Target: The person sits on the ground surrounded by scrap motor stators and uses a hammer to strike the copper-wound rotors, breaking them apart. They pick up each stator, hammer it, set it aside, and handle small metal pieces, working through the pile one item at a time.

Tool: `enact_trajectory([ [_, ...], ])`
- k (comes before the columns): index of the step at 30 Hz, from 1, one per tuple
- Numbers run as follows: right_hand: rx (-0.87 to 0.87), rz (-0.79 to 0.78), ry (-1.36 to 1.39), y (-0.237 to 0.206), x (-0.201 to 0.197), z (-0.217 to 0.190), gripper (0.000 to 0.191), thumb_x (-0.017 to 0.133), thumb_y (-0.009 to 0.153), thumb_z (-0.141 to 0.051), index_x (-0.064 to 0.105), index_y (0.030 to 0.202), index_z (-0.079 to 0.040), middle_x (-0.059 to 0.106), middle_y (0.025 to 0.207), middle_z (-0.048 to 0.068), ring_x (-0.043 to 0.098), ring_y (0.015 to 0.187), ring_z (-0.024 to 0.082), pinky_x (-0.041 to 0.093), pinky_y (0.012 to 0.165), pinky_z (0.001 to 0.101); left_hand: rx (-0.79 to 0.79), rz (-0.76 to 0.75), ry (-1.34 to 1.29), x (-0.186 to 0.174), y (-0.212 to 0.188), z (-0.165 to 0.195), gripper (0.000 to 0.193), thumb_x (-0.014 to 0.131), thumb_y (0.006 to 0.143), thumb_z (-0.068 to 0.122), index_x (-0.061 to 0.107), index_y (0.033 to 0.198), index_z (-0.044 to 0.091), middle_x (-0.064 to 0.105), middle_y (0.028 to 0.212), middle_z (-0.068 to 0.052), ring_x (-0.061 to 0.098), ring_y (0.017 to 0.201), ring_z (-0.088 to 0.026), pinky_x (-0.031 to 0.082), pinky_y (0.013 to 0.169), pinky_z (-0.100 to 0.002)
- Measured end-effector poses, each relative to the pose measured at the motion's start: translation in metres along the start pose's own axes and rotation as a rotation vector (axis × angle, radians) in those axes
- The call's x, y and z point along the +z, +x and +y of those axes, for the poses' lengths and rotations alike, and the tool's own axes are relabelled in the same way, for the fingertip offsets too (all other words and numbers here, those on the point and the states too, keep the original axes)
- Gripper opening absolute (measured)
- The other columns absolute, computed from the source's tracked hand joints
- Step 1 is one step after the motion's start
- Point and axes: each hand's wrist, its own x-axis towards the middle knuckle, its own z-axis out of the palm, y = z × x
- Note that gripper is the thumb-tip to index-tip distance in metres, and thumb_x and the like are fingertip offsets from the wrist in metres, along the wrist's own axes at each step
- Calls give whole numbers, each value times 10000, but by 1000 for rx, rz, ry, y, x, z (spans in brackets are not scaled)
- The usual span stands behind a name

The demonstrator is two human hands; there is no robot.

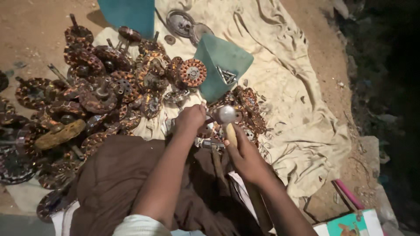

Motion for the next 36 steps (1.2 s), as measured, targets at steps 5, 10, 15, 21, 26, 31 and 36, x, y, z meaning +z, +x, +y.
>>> enact_trajectory([
  [5,514,60,549,-9,-25,-41,409,547,1010,-252,482,1366,-63,534,754,41,486,538,133,409,436,279,18,16,20,-12,-13,5,544,352,1037,473,749,1103,107,713,1135,-229,670,1094,-430,527,957,-542],
  [10,50,350,505,-20,-42,-46,336,561,1031,-232,402,1296,-100,571,835,39,565,639,144,493,503,288,66,64,-7,-9,-16,4,545,357,1041,462,750,1085,88,721,1110,-240,680,1065,-444,526,952,-553],
  [15,258,-15,-288,-2,1,-14,420,625,1039,-302,480,1309,-15,620,849,45,594,708,112,471,608,268,34,38,4,-6,-12,2,553,341,1045,457,744,1076,79,713,1106,-252,675,1067,-446,522,951,-554],
  [21,418,162,320,-3,-24,-51,544,617,960,-250,413,1442,-102,620,917,1,552,658,92,490,526,269,75,54,-16,-9,-16,3,542,340,1054,431,743,1068,69,711,1100,-255,671,1057,-453,517,948,-552],
  [26,22,382,477,-23,-41,-39,448,579,1079,-236,358,1430,-64,577,903,65,560,692,134,488,564,281,78,64,7,-5,-16,2,556,353,1060,450,744,1055,55,717,1080,-258,684,1031,-457,534,920,-552],
  [31,86,135,-189,-12,1,-8,378,544,1119,-258,444,1386,-10,638,935,91,626,818,154,509,718,315,76,91,-4,4,-3,-4,542,359,1047,454,752,1052,81,721,1075,-249,681,1031,-463,530,923,-559],
  [36,380,163,318,-8,-16,-38,441,526,1029,-284,473,1402,-54,577,776,33,550,588,117,481,498,285,22,67,9,8,3,-4,518,378,1014,467,746,1071,107,700,1107,-240,667,1046,-451,520,911,-563],
])
